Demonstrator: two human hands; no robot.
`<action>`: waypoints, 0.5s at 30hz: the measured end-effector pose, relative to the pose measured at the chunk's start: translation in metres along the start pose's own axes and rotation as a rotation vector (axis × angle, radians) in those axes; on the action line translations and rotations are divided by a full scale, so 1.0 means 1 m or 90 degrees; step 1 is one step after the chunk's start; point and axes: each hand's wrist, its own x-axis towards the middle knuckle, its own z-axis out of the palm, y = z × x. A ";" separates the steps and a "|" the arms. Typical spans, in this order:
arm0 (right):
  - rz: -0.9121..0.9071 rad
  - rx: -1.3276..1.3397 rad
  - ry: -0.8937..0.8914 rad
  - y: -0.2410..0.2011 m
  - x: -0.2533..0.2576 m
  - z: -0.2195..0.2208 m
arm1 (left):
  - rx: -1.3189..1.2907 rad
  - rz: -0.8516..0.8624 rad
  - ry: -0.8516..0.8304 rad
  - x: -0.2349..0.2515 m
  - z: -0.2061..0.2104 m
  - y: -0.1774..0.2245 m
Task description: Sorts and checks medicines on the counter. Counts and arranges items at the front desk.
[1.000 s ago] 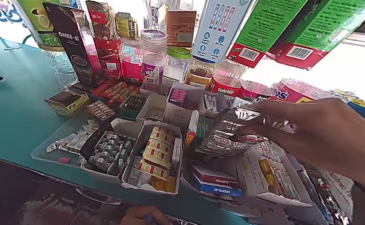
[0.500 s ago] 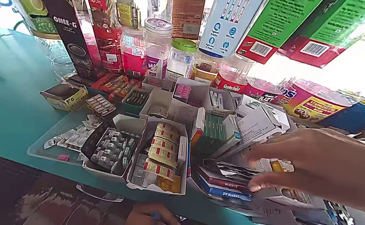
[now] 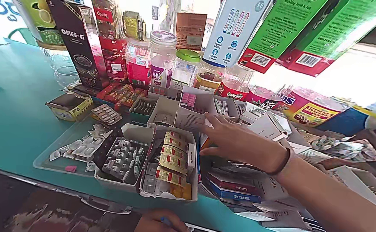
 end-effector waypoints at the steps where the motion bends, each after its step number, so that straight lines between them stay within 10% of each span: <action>1: -0.005 0.003 0.021 0.002 0.001 0.003 | -0.001 0.001 0.003 0.000 0.000 0.000; 15: -0.147 0.245 0.483 0.037 -0.095 -0.006 | -0.030 0.013 -0.034 0.002 -0.007 0.000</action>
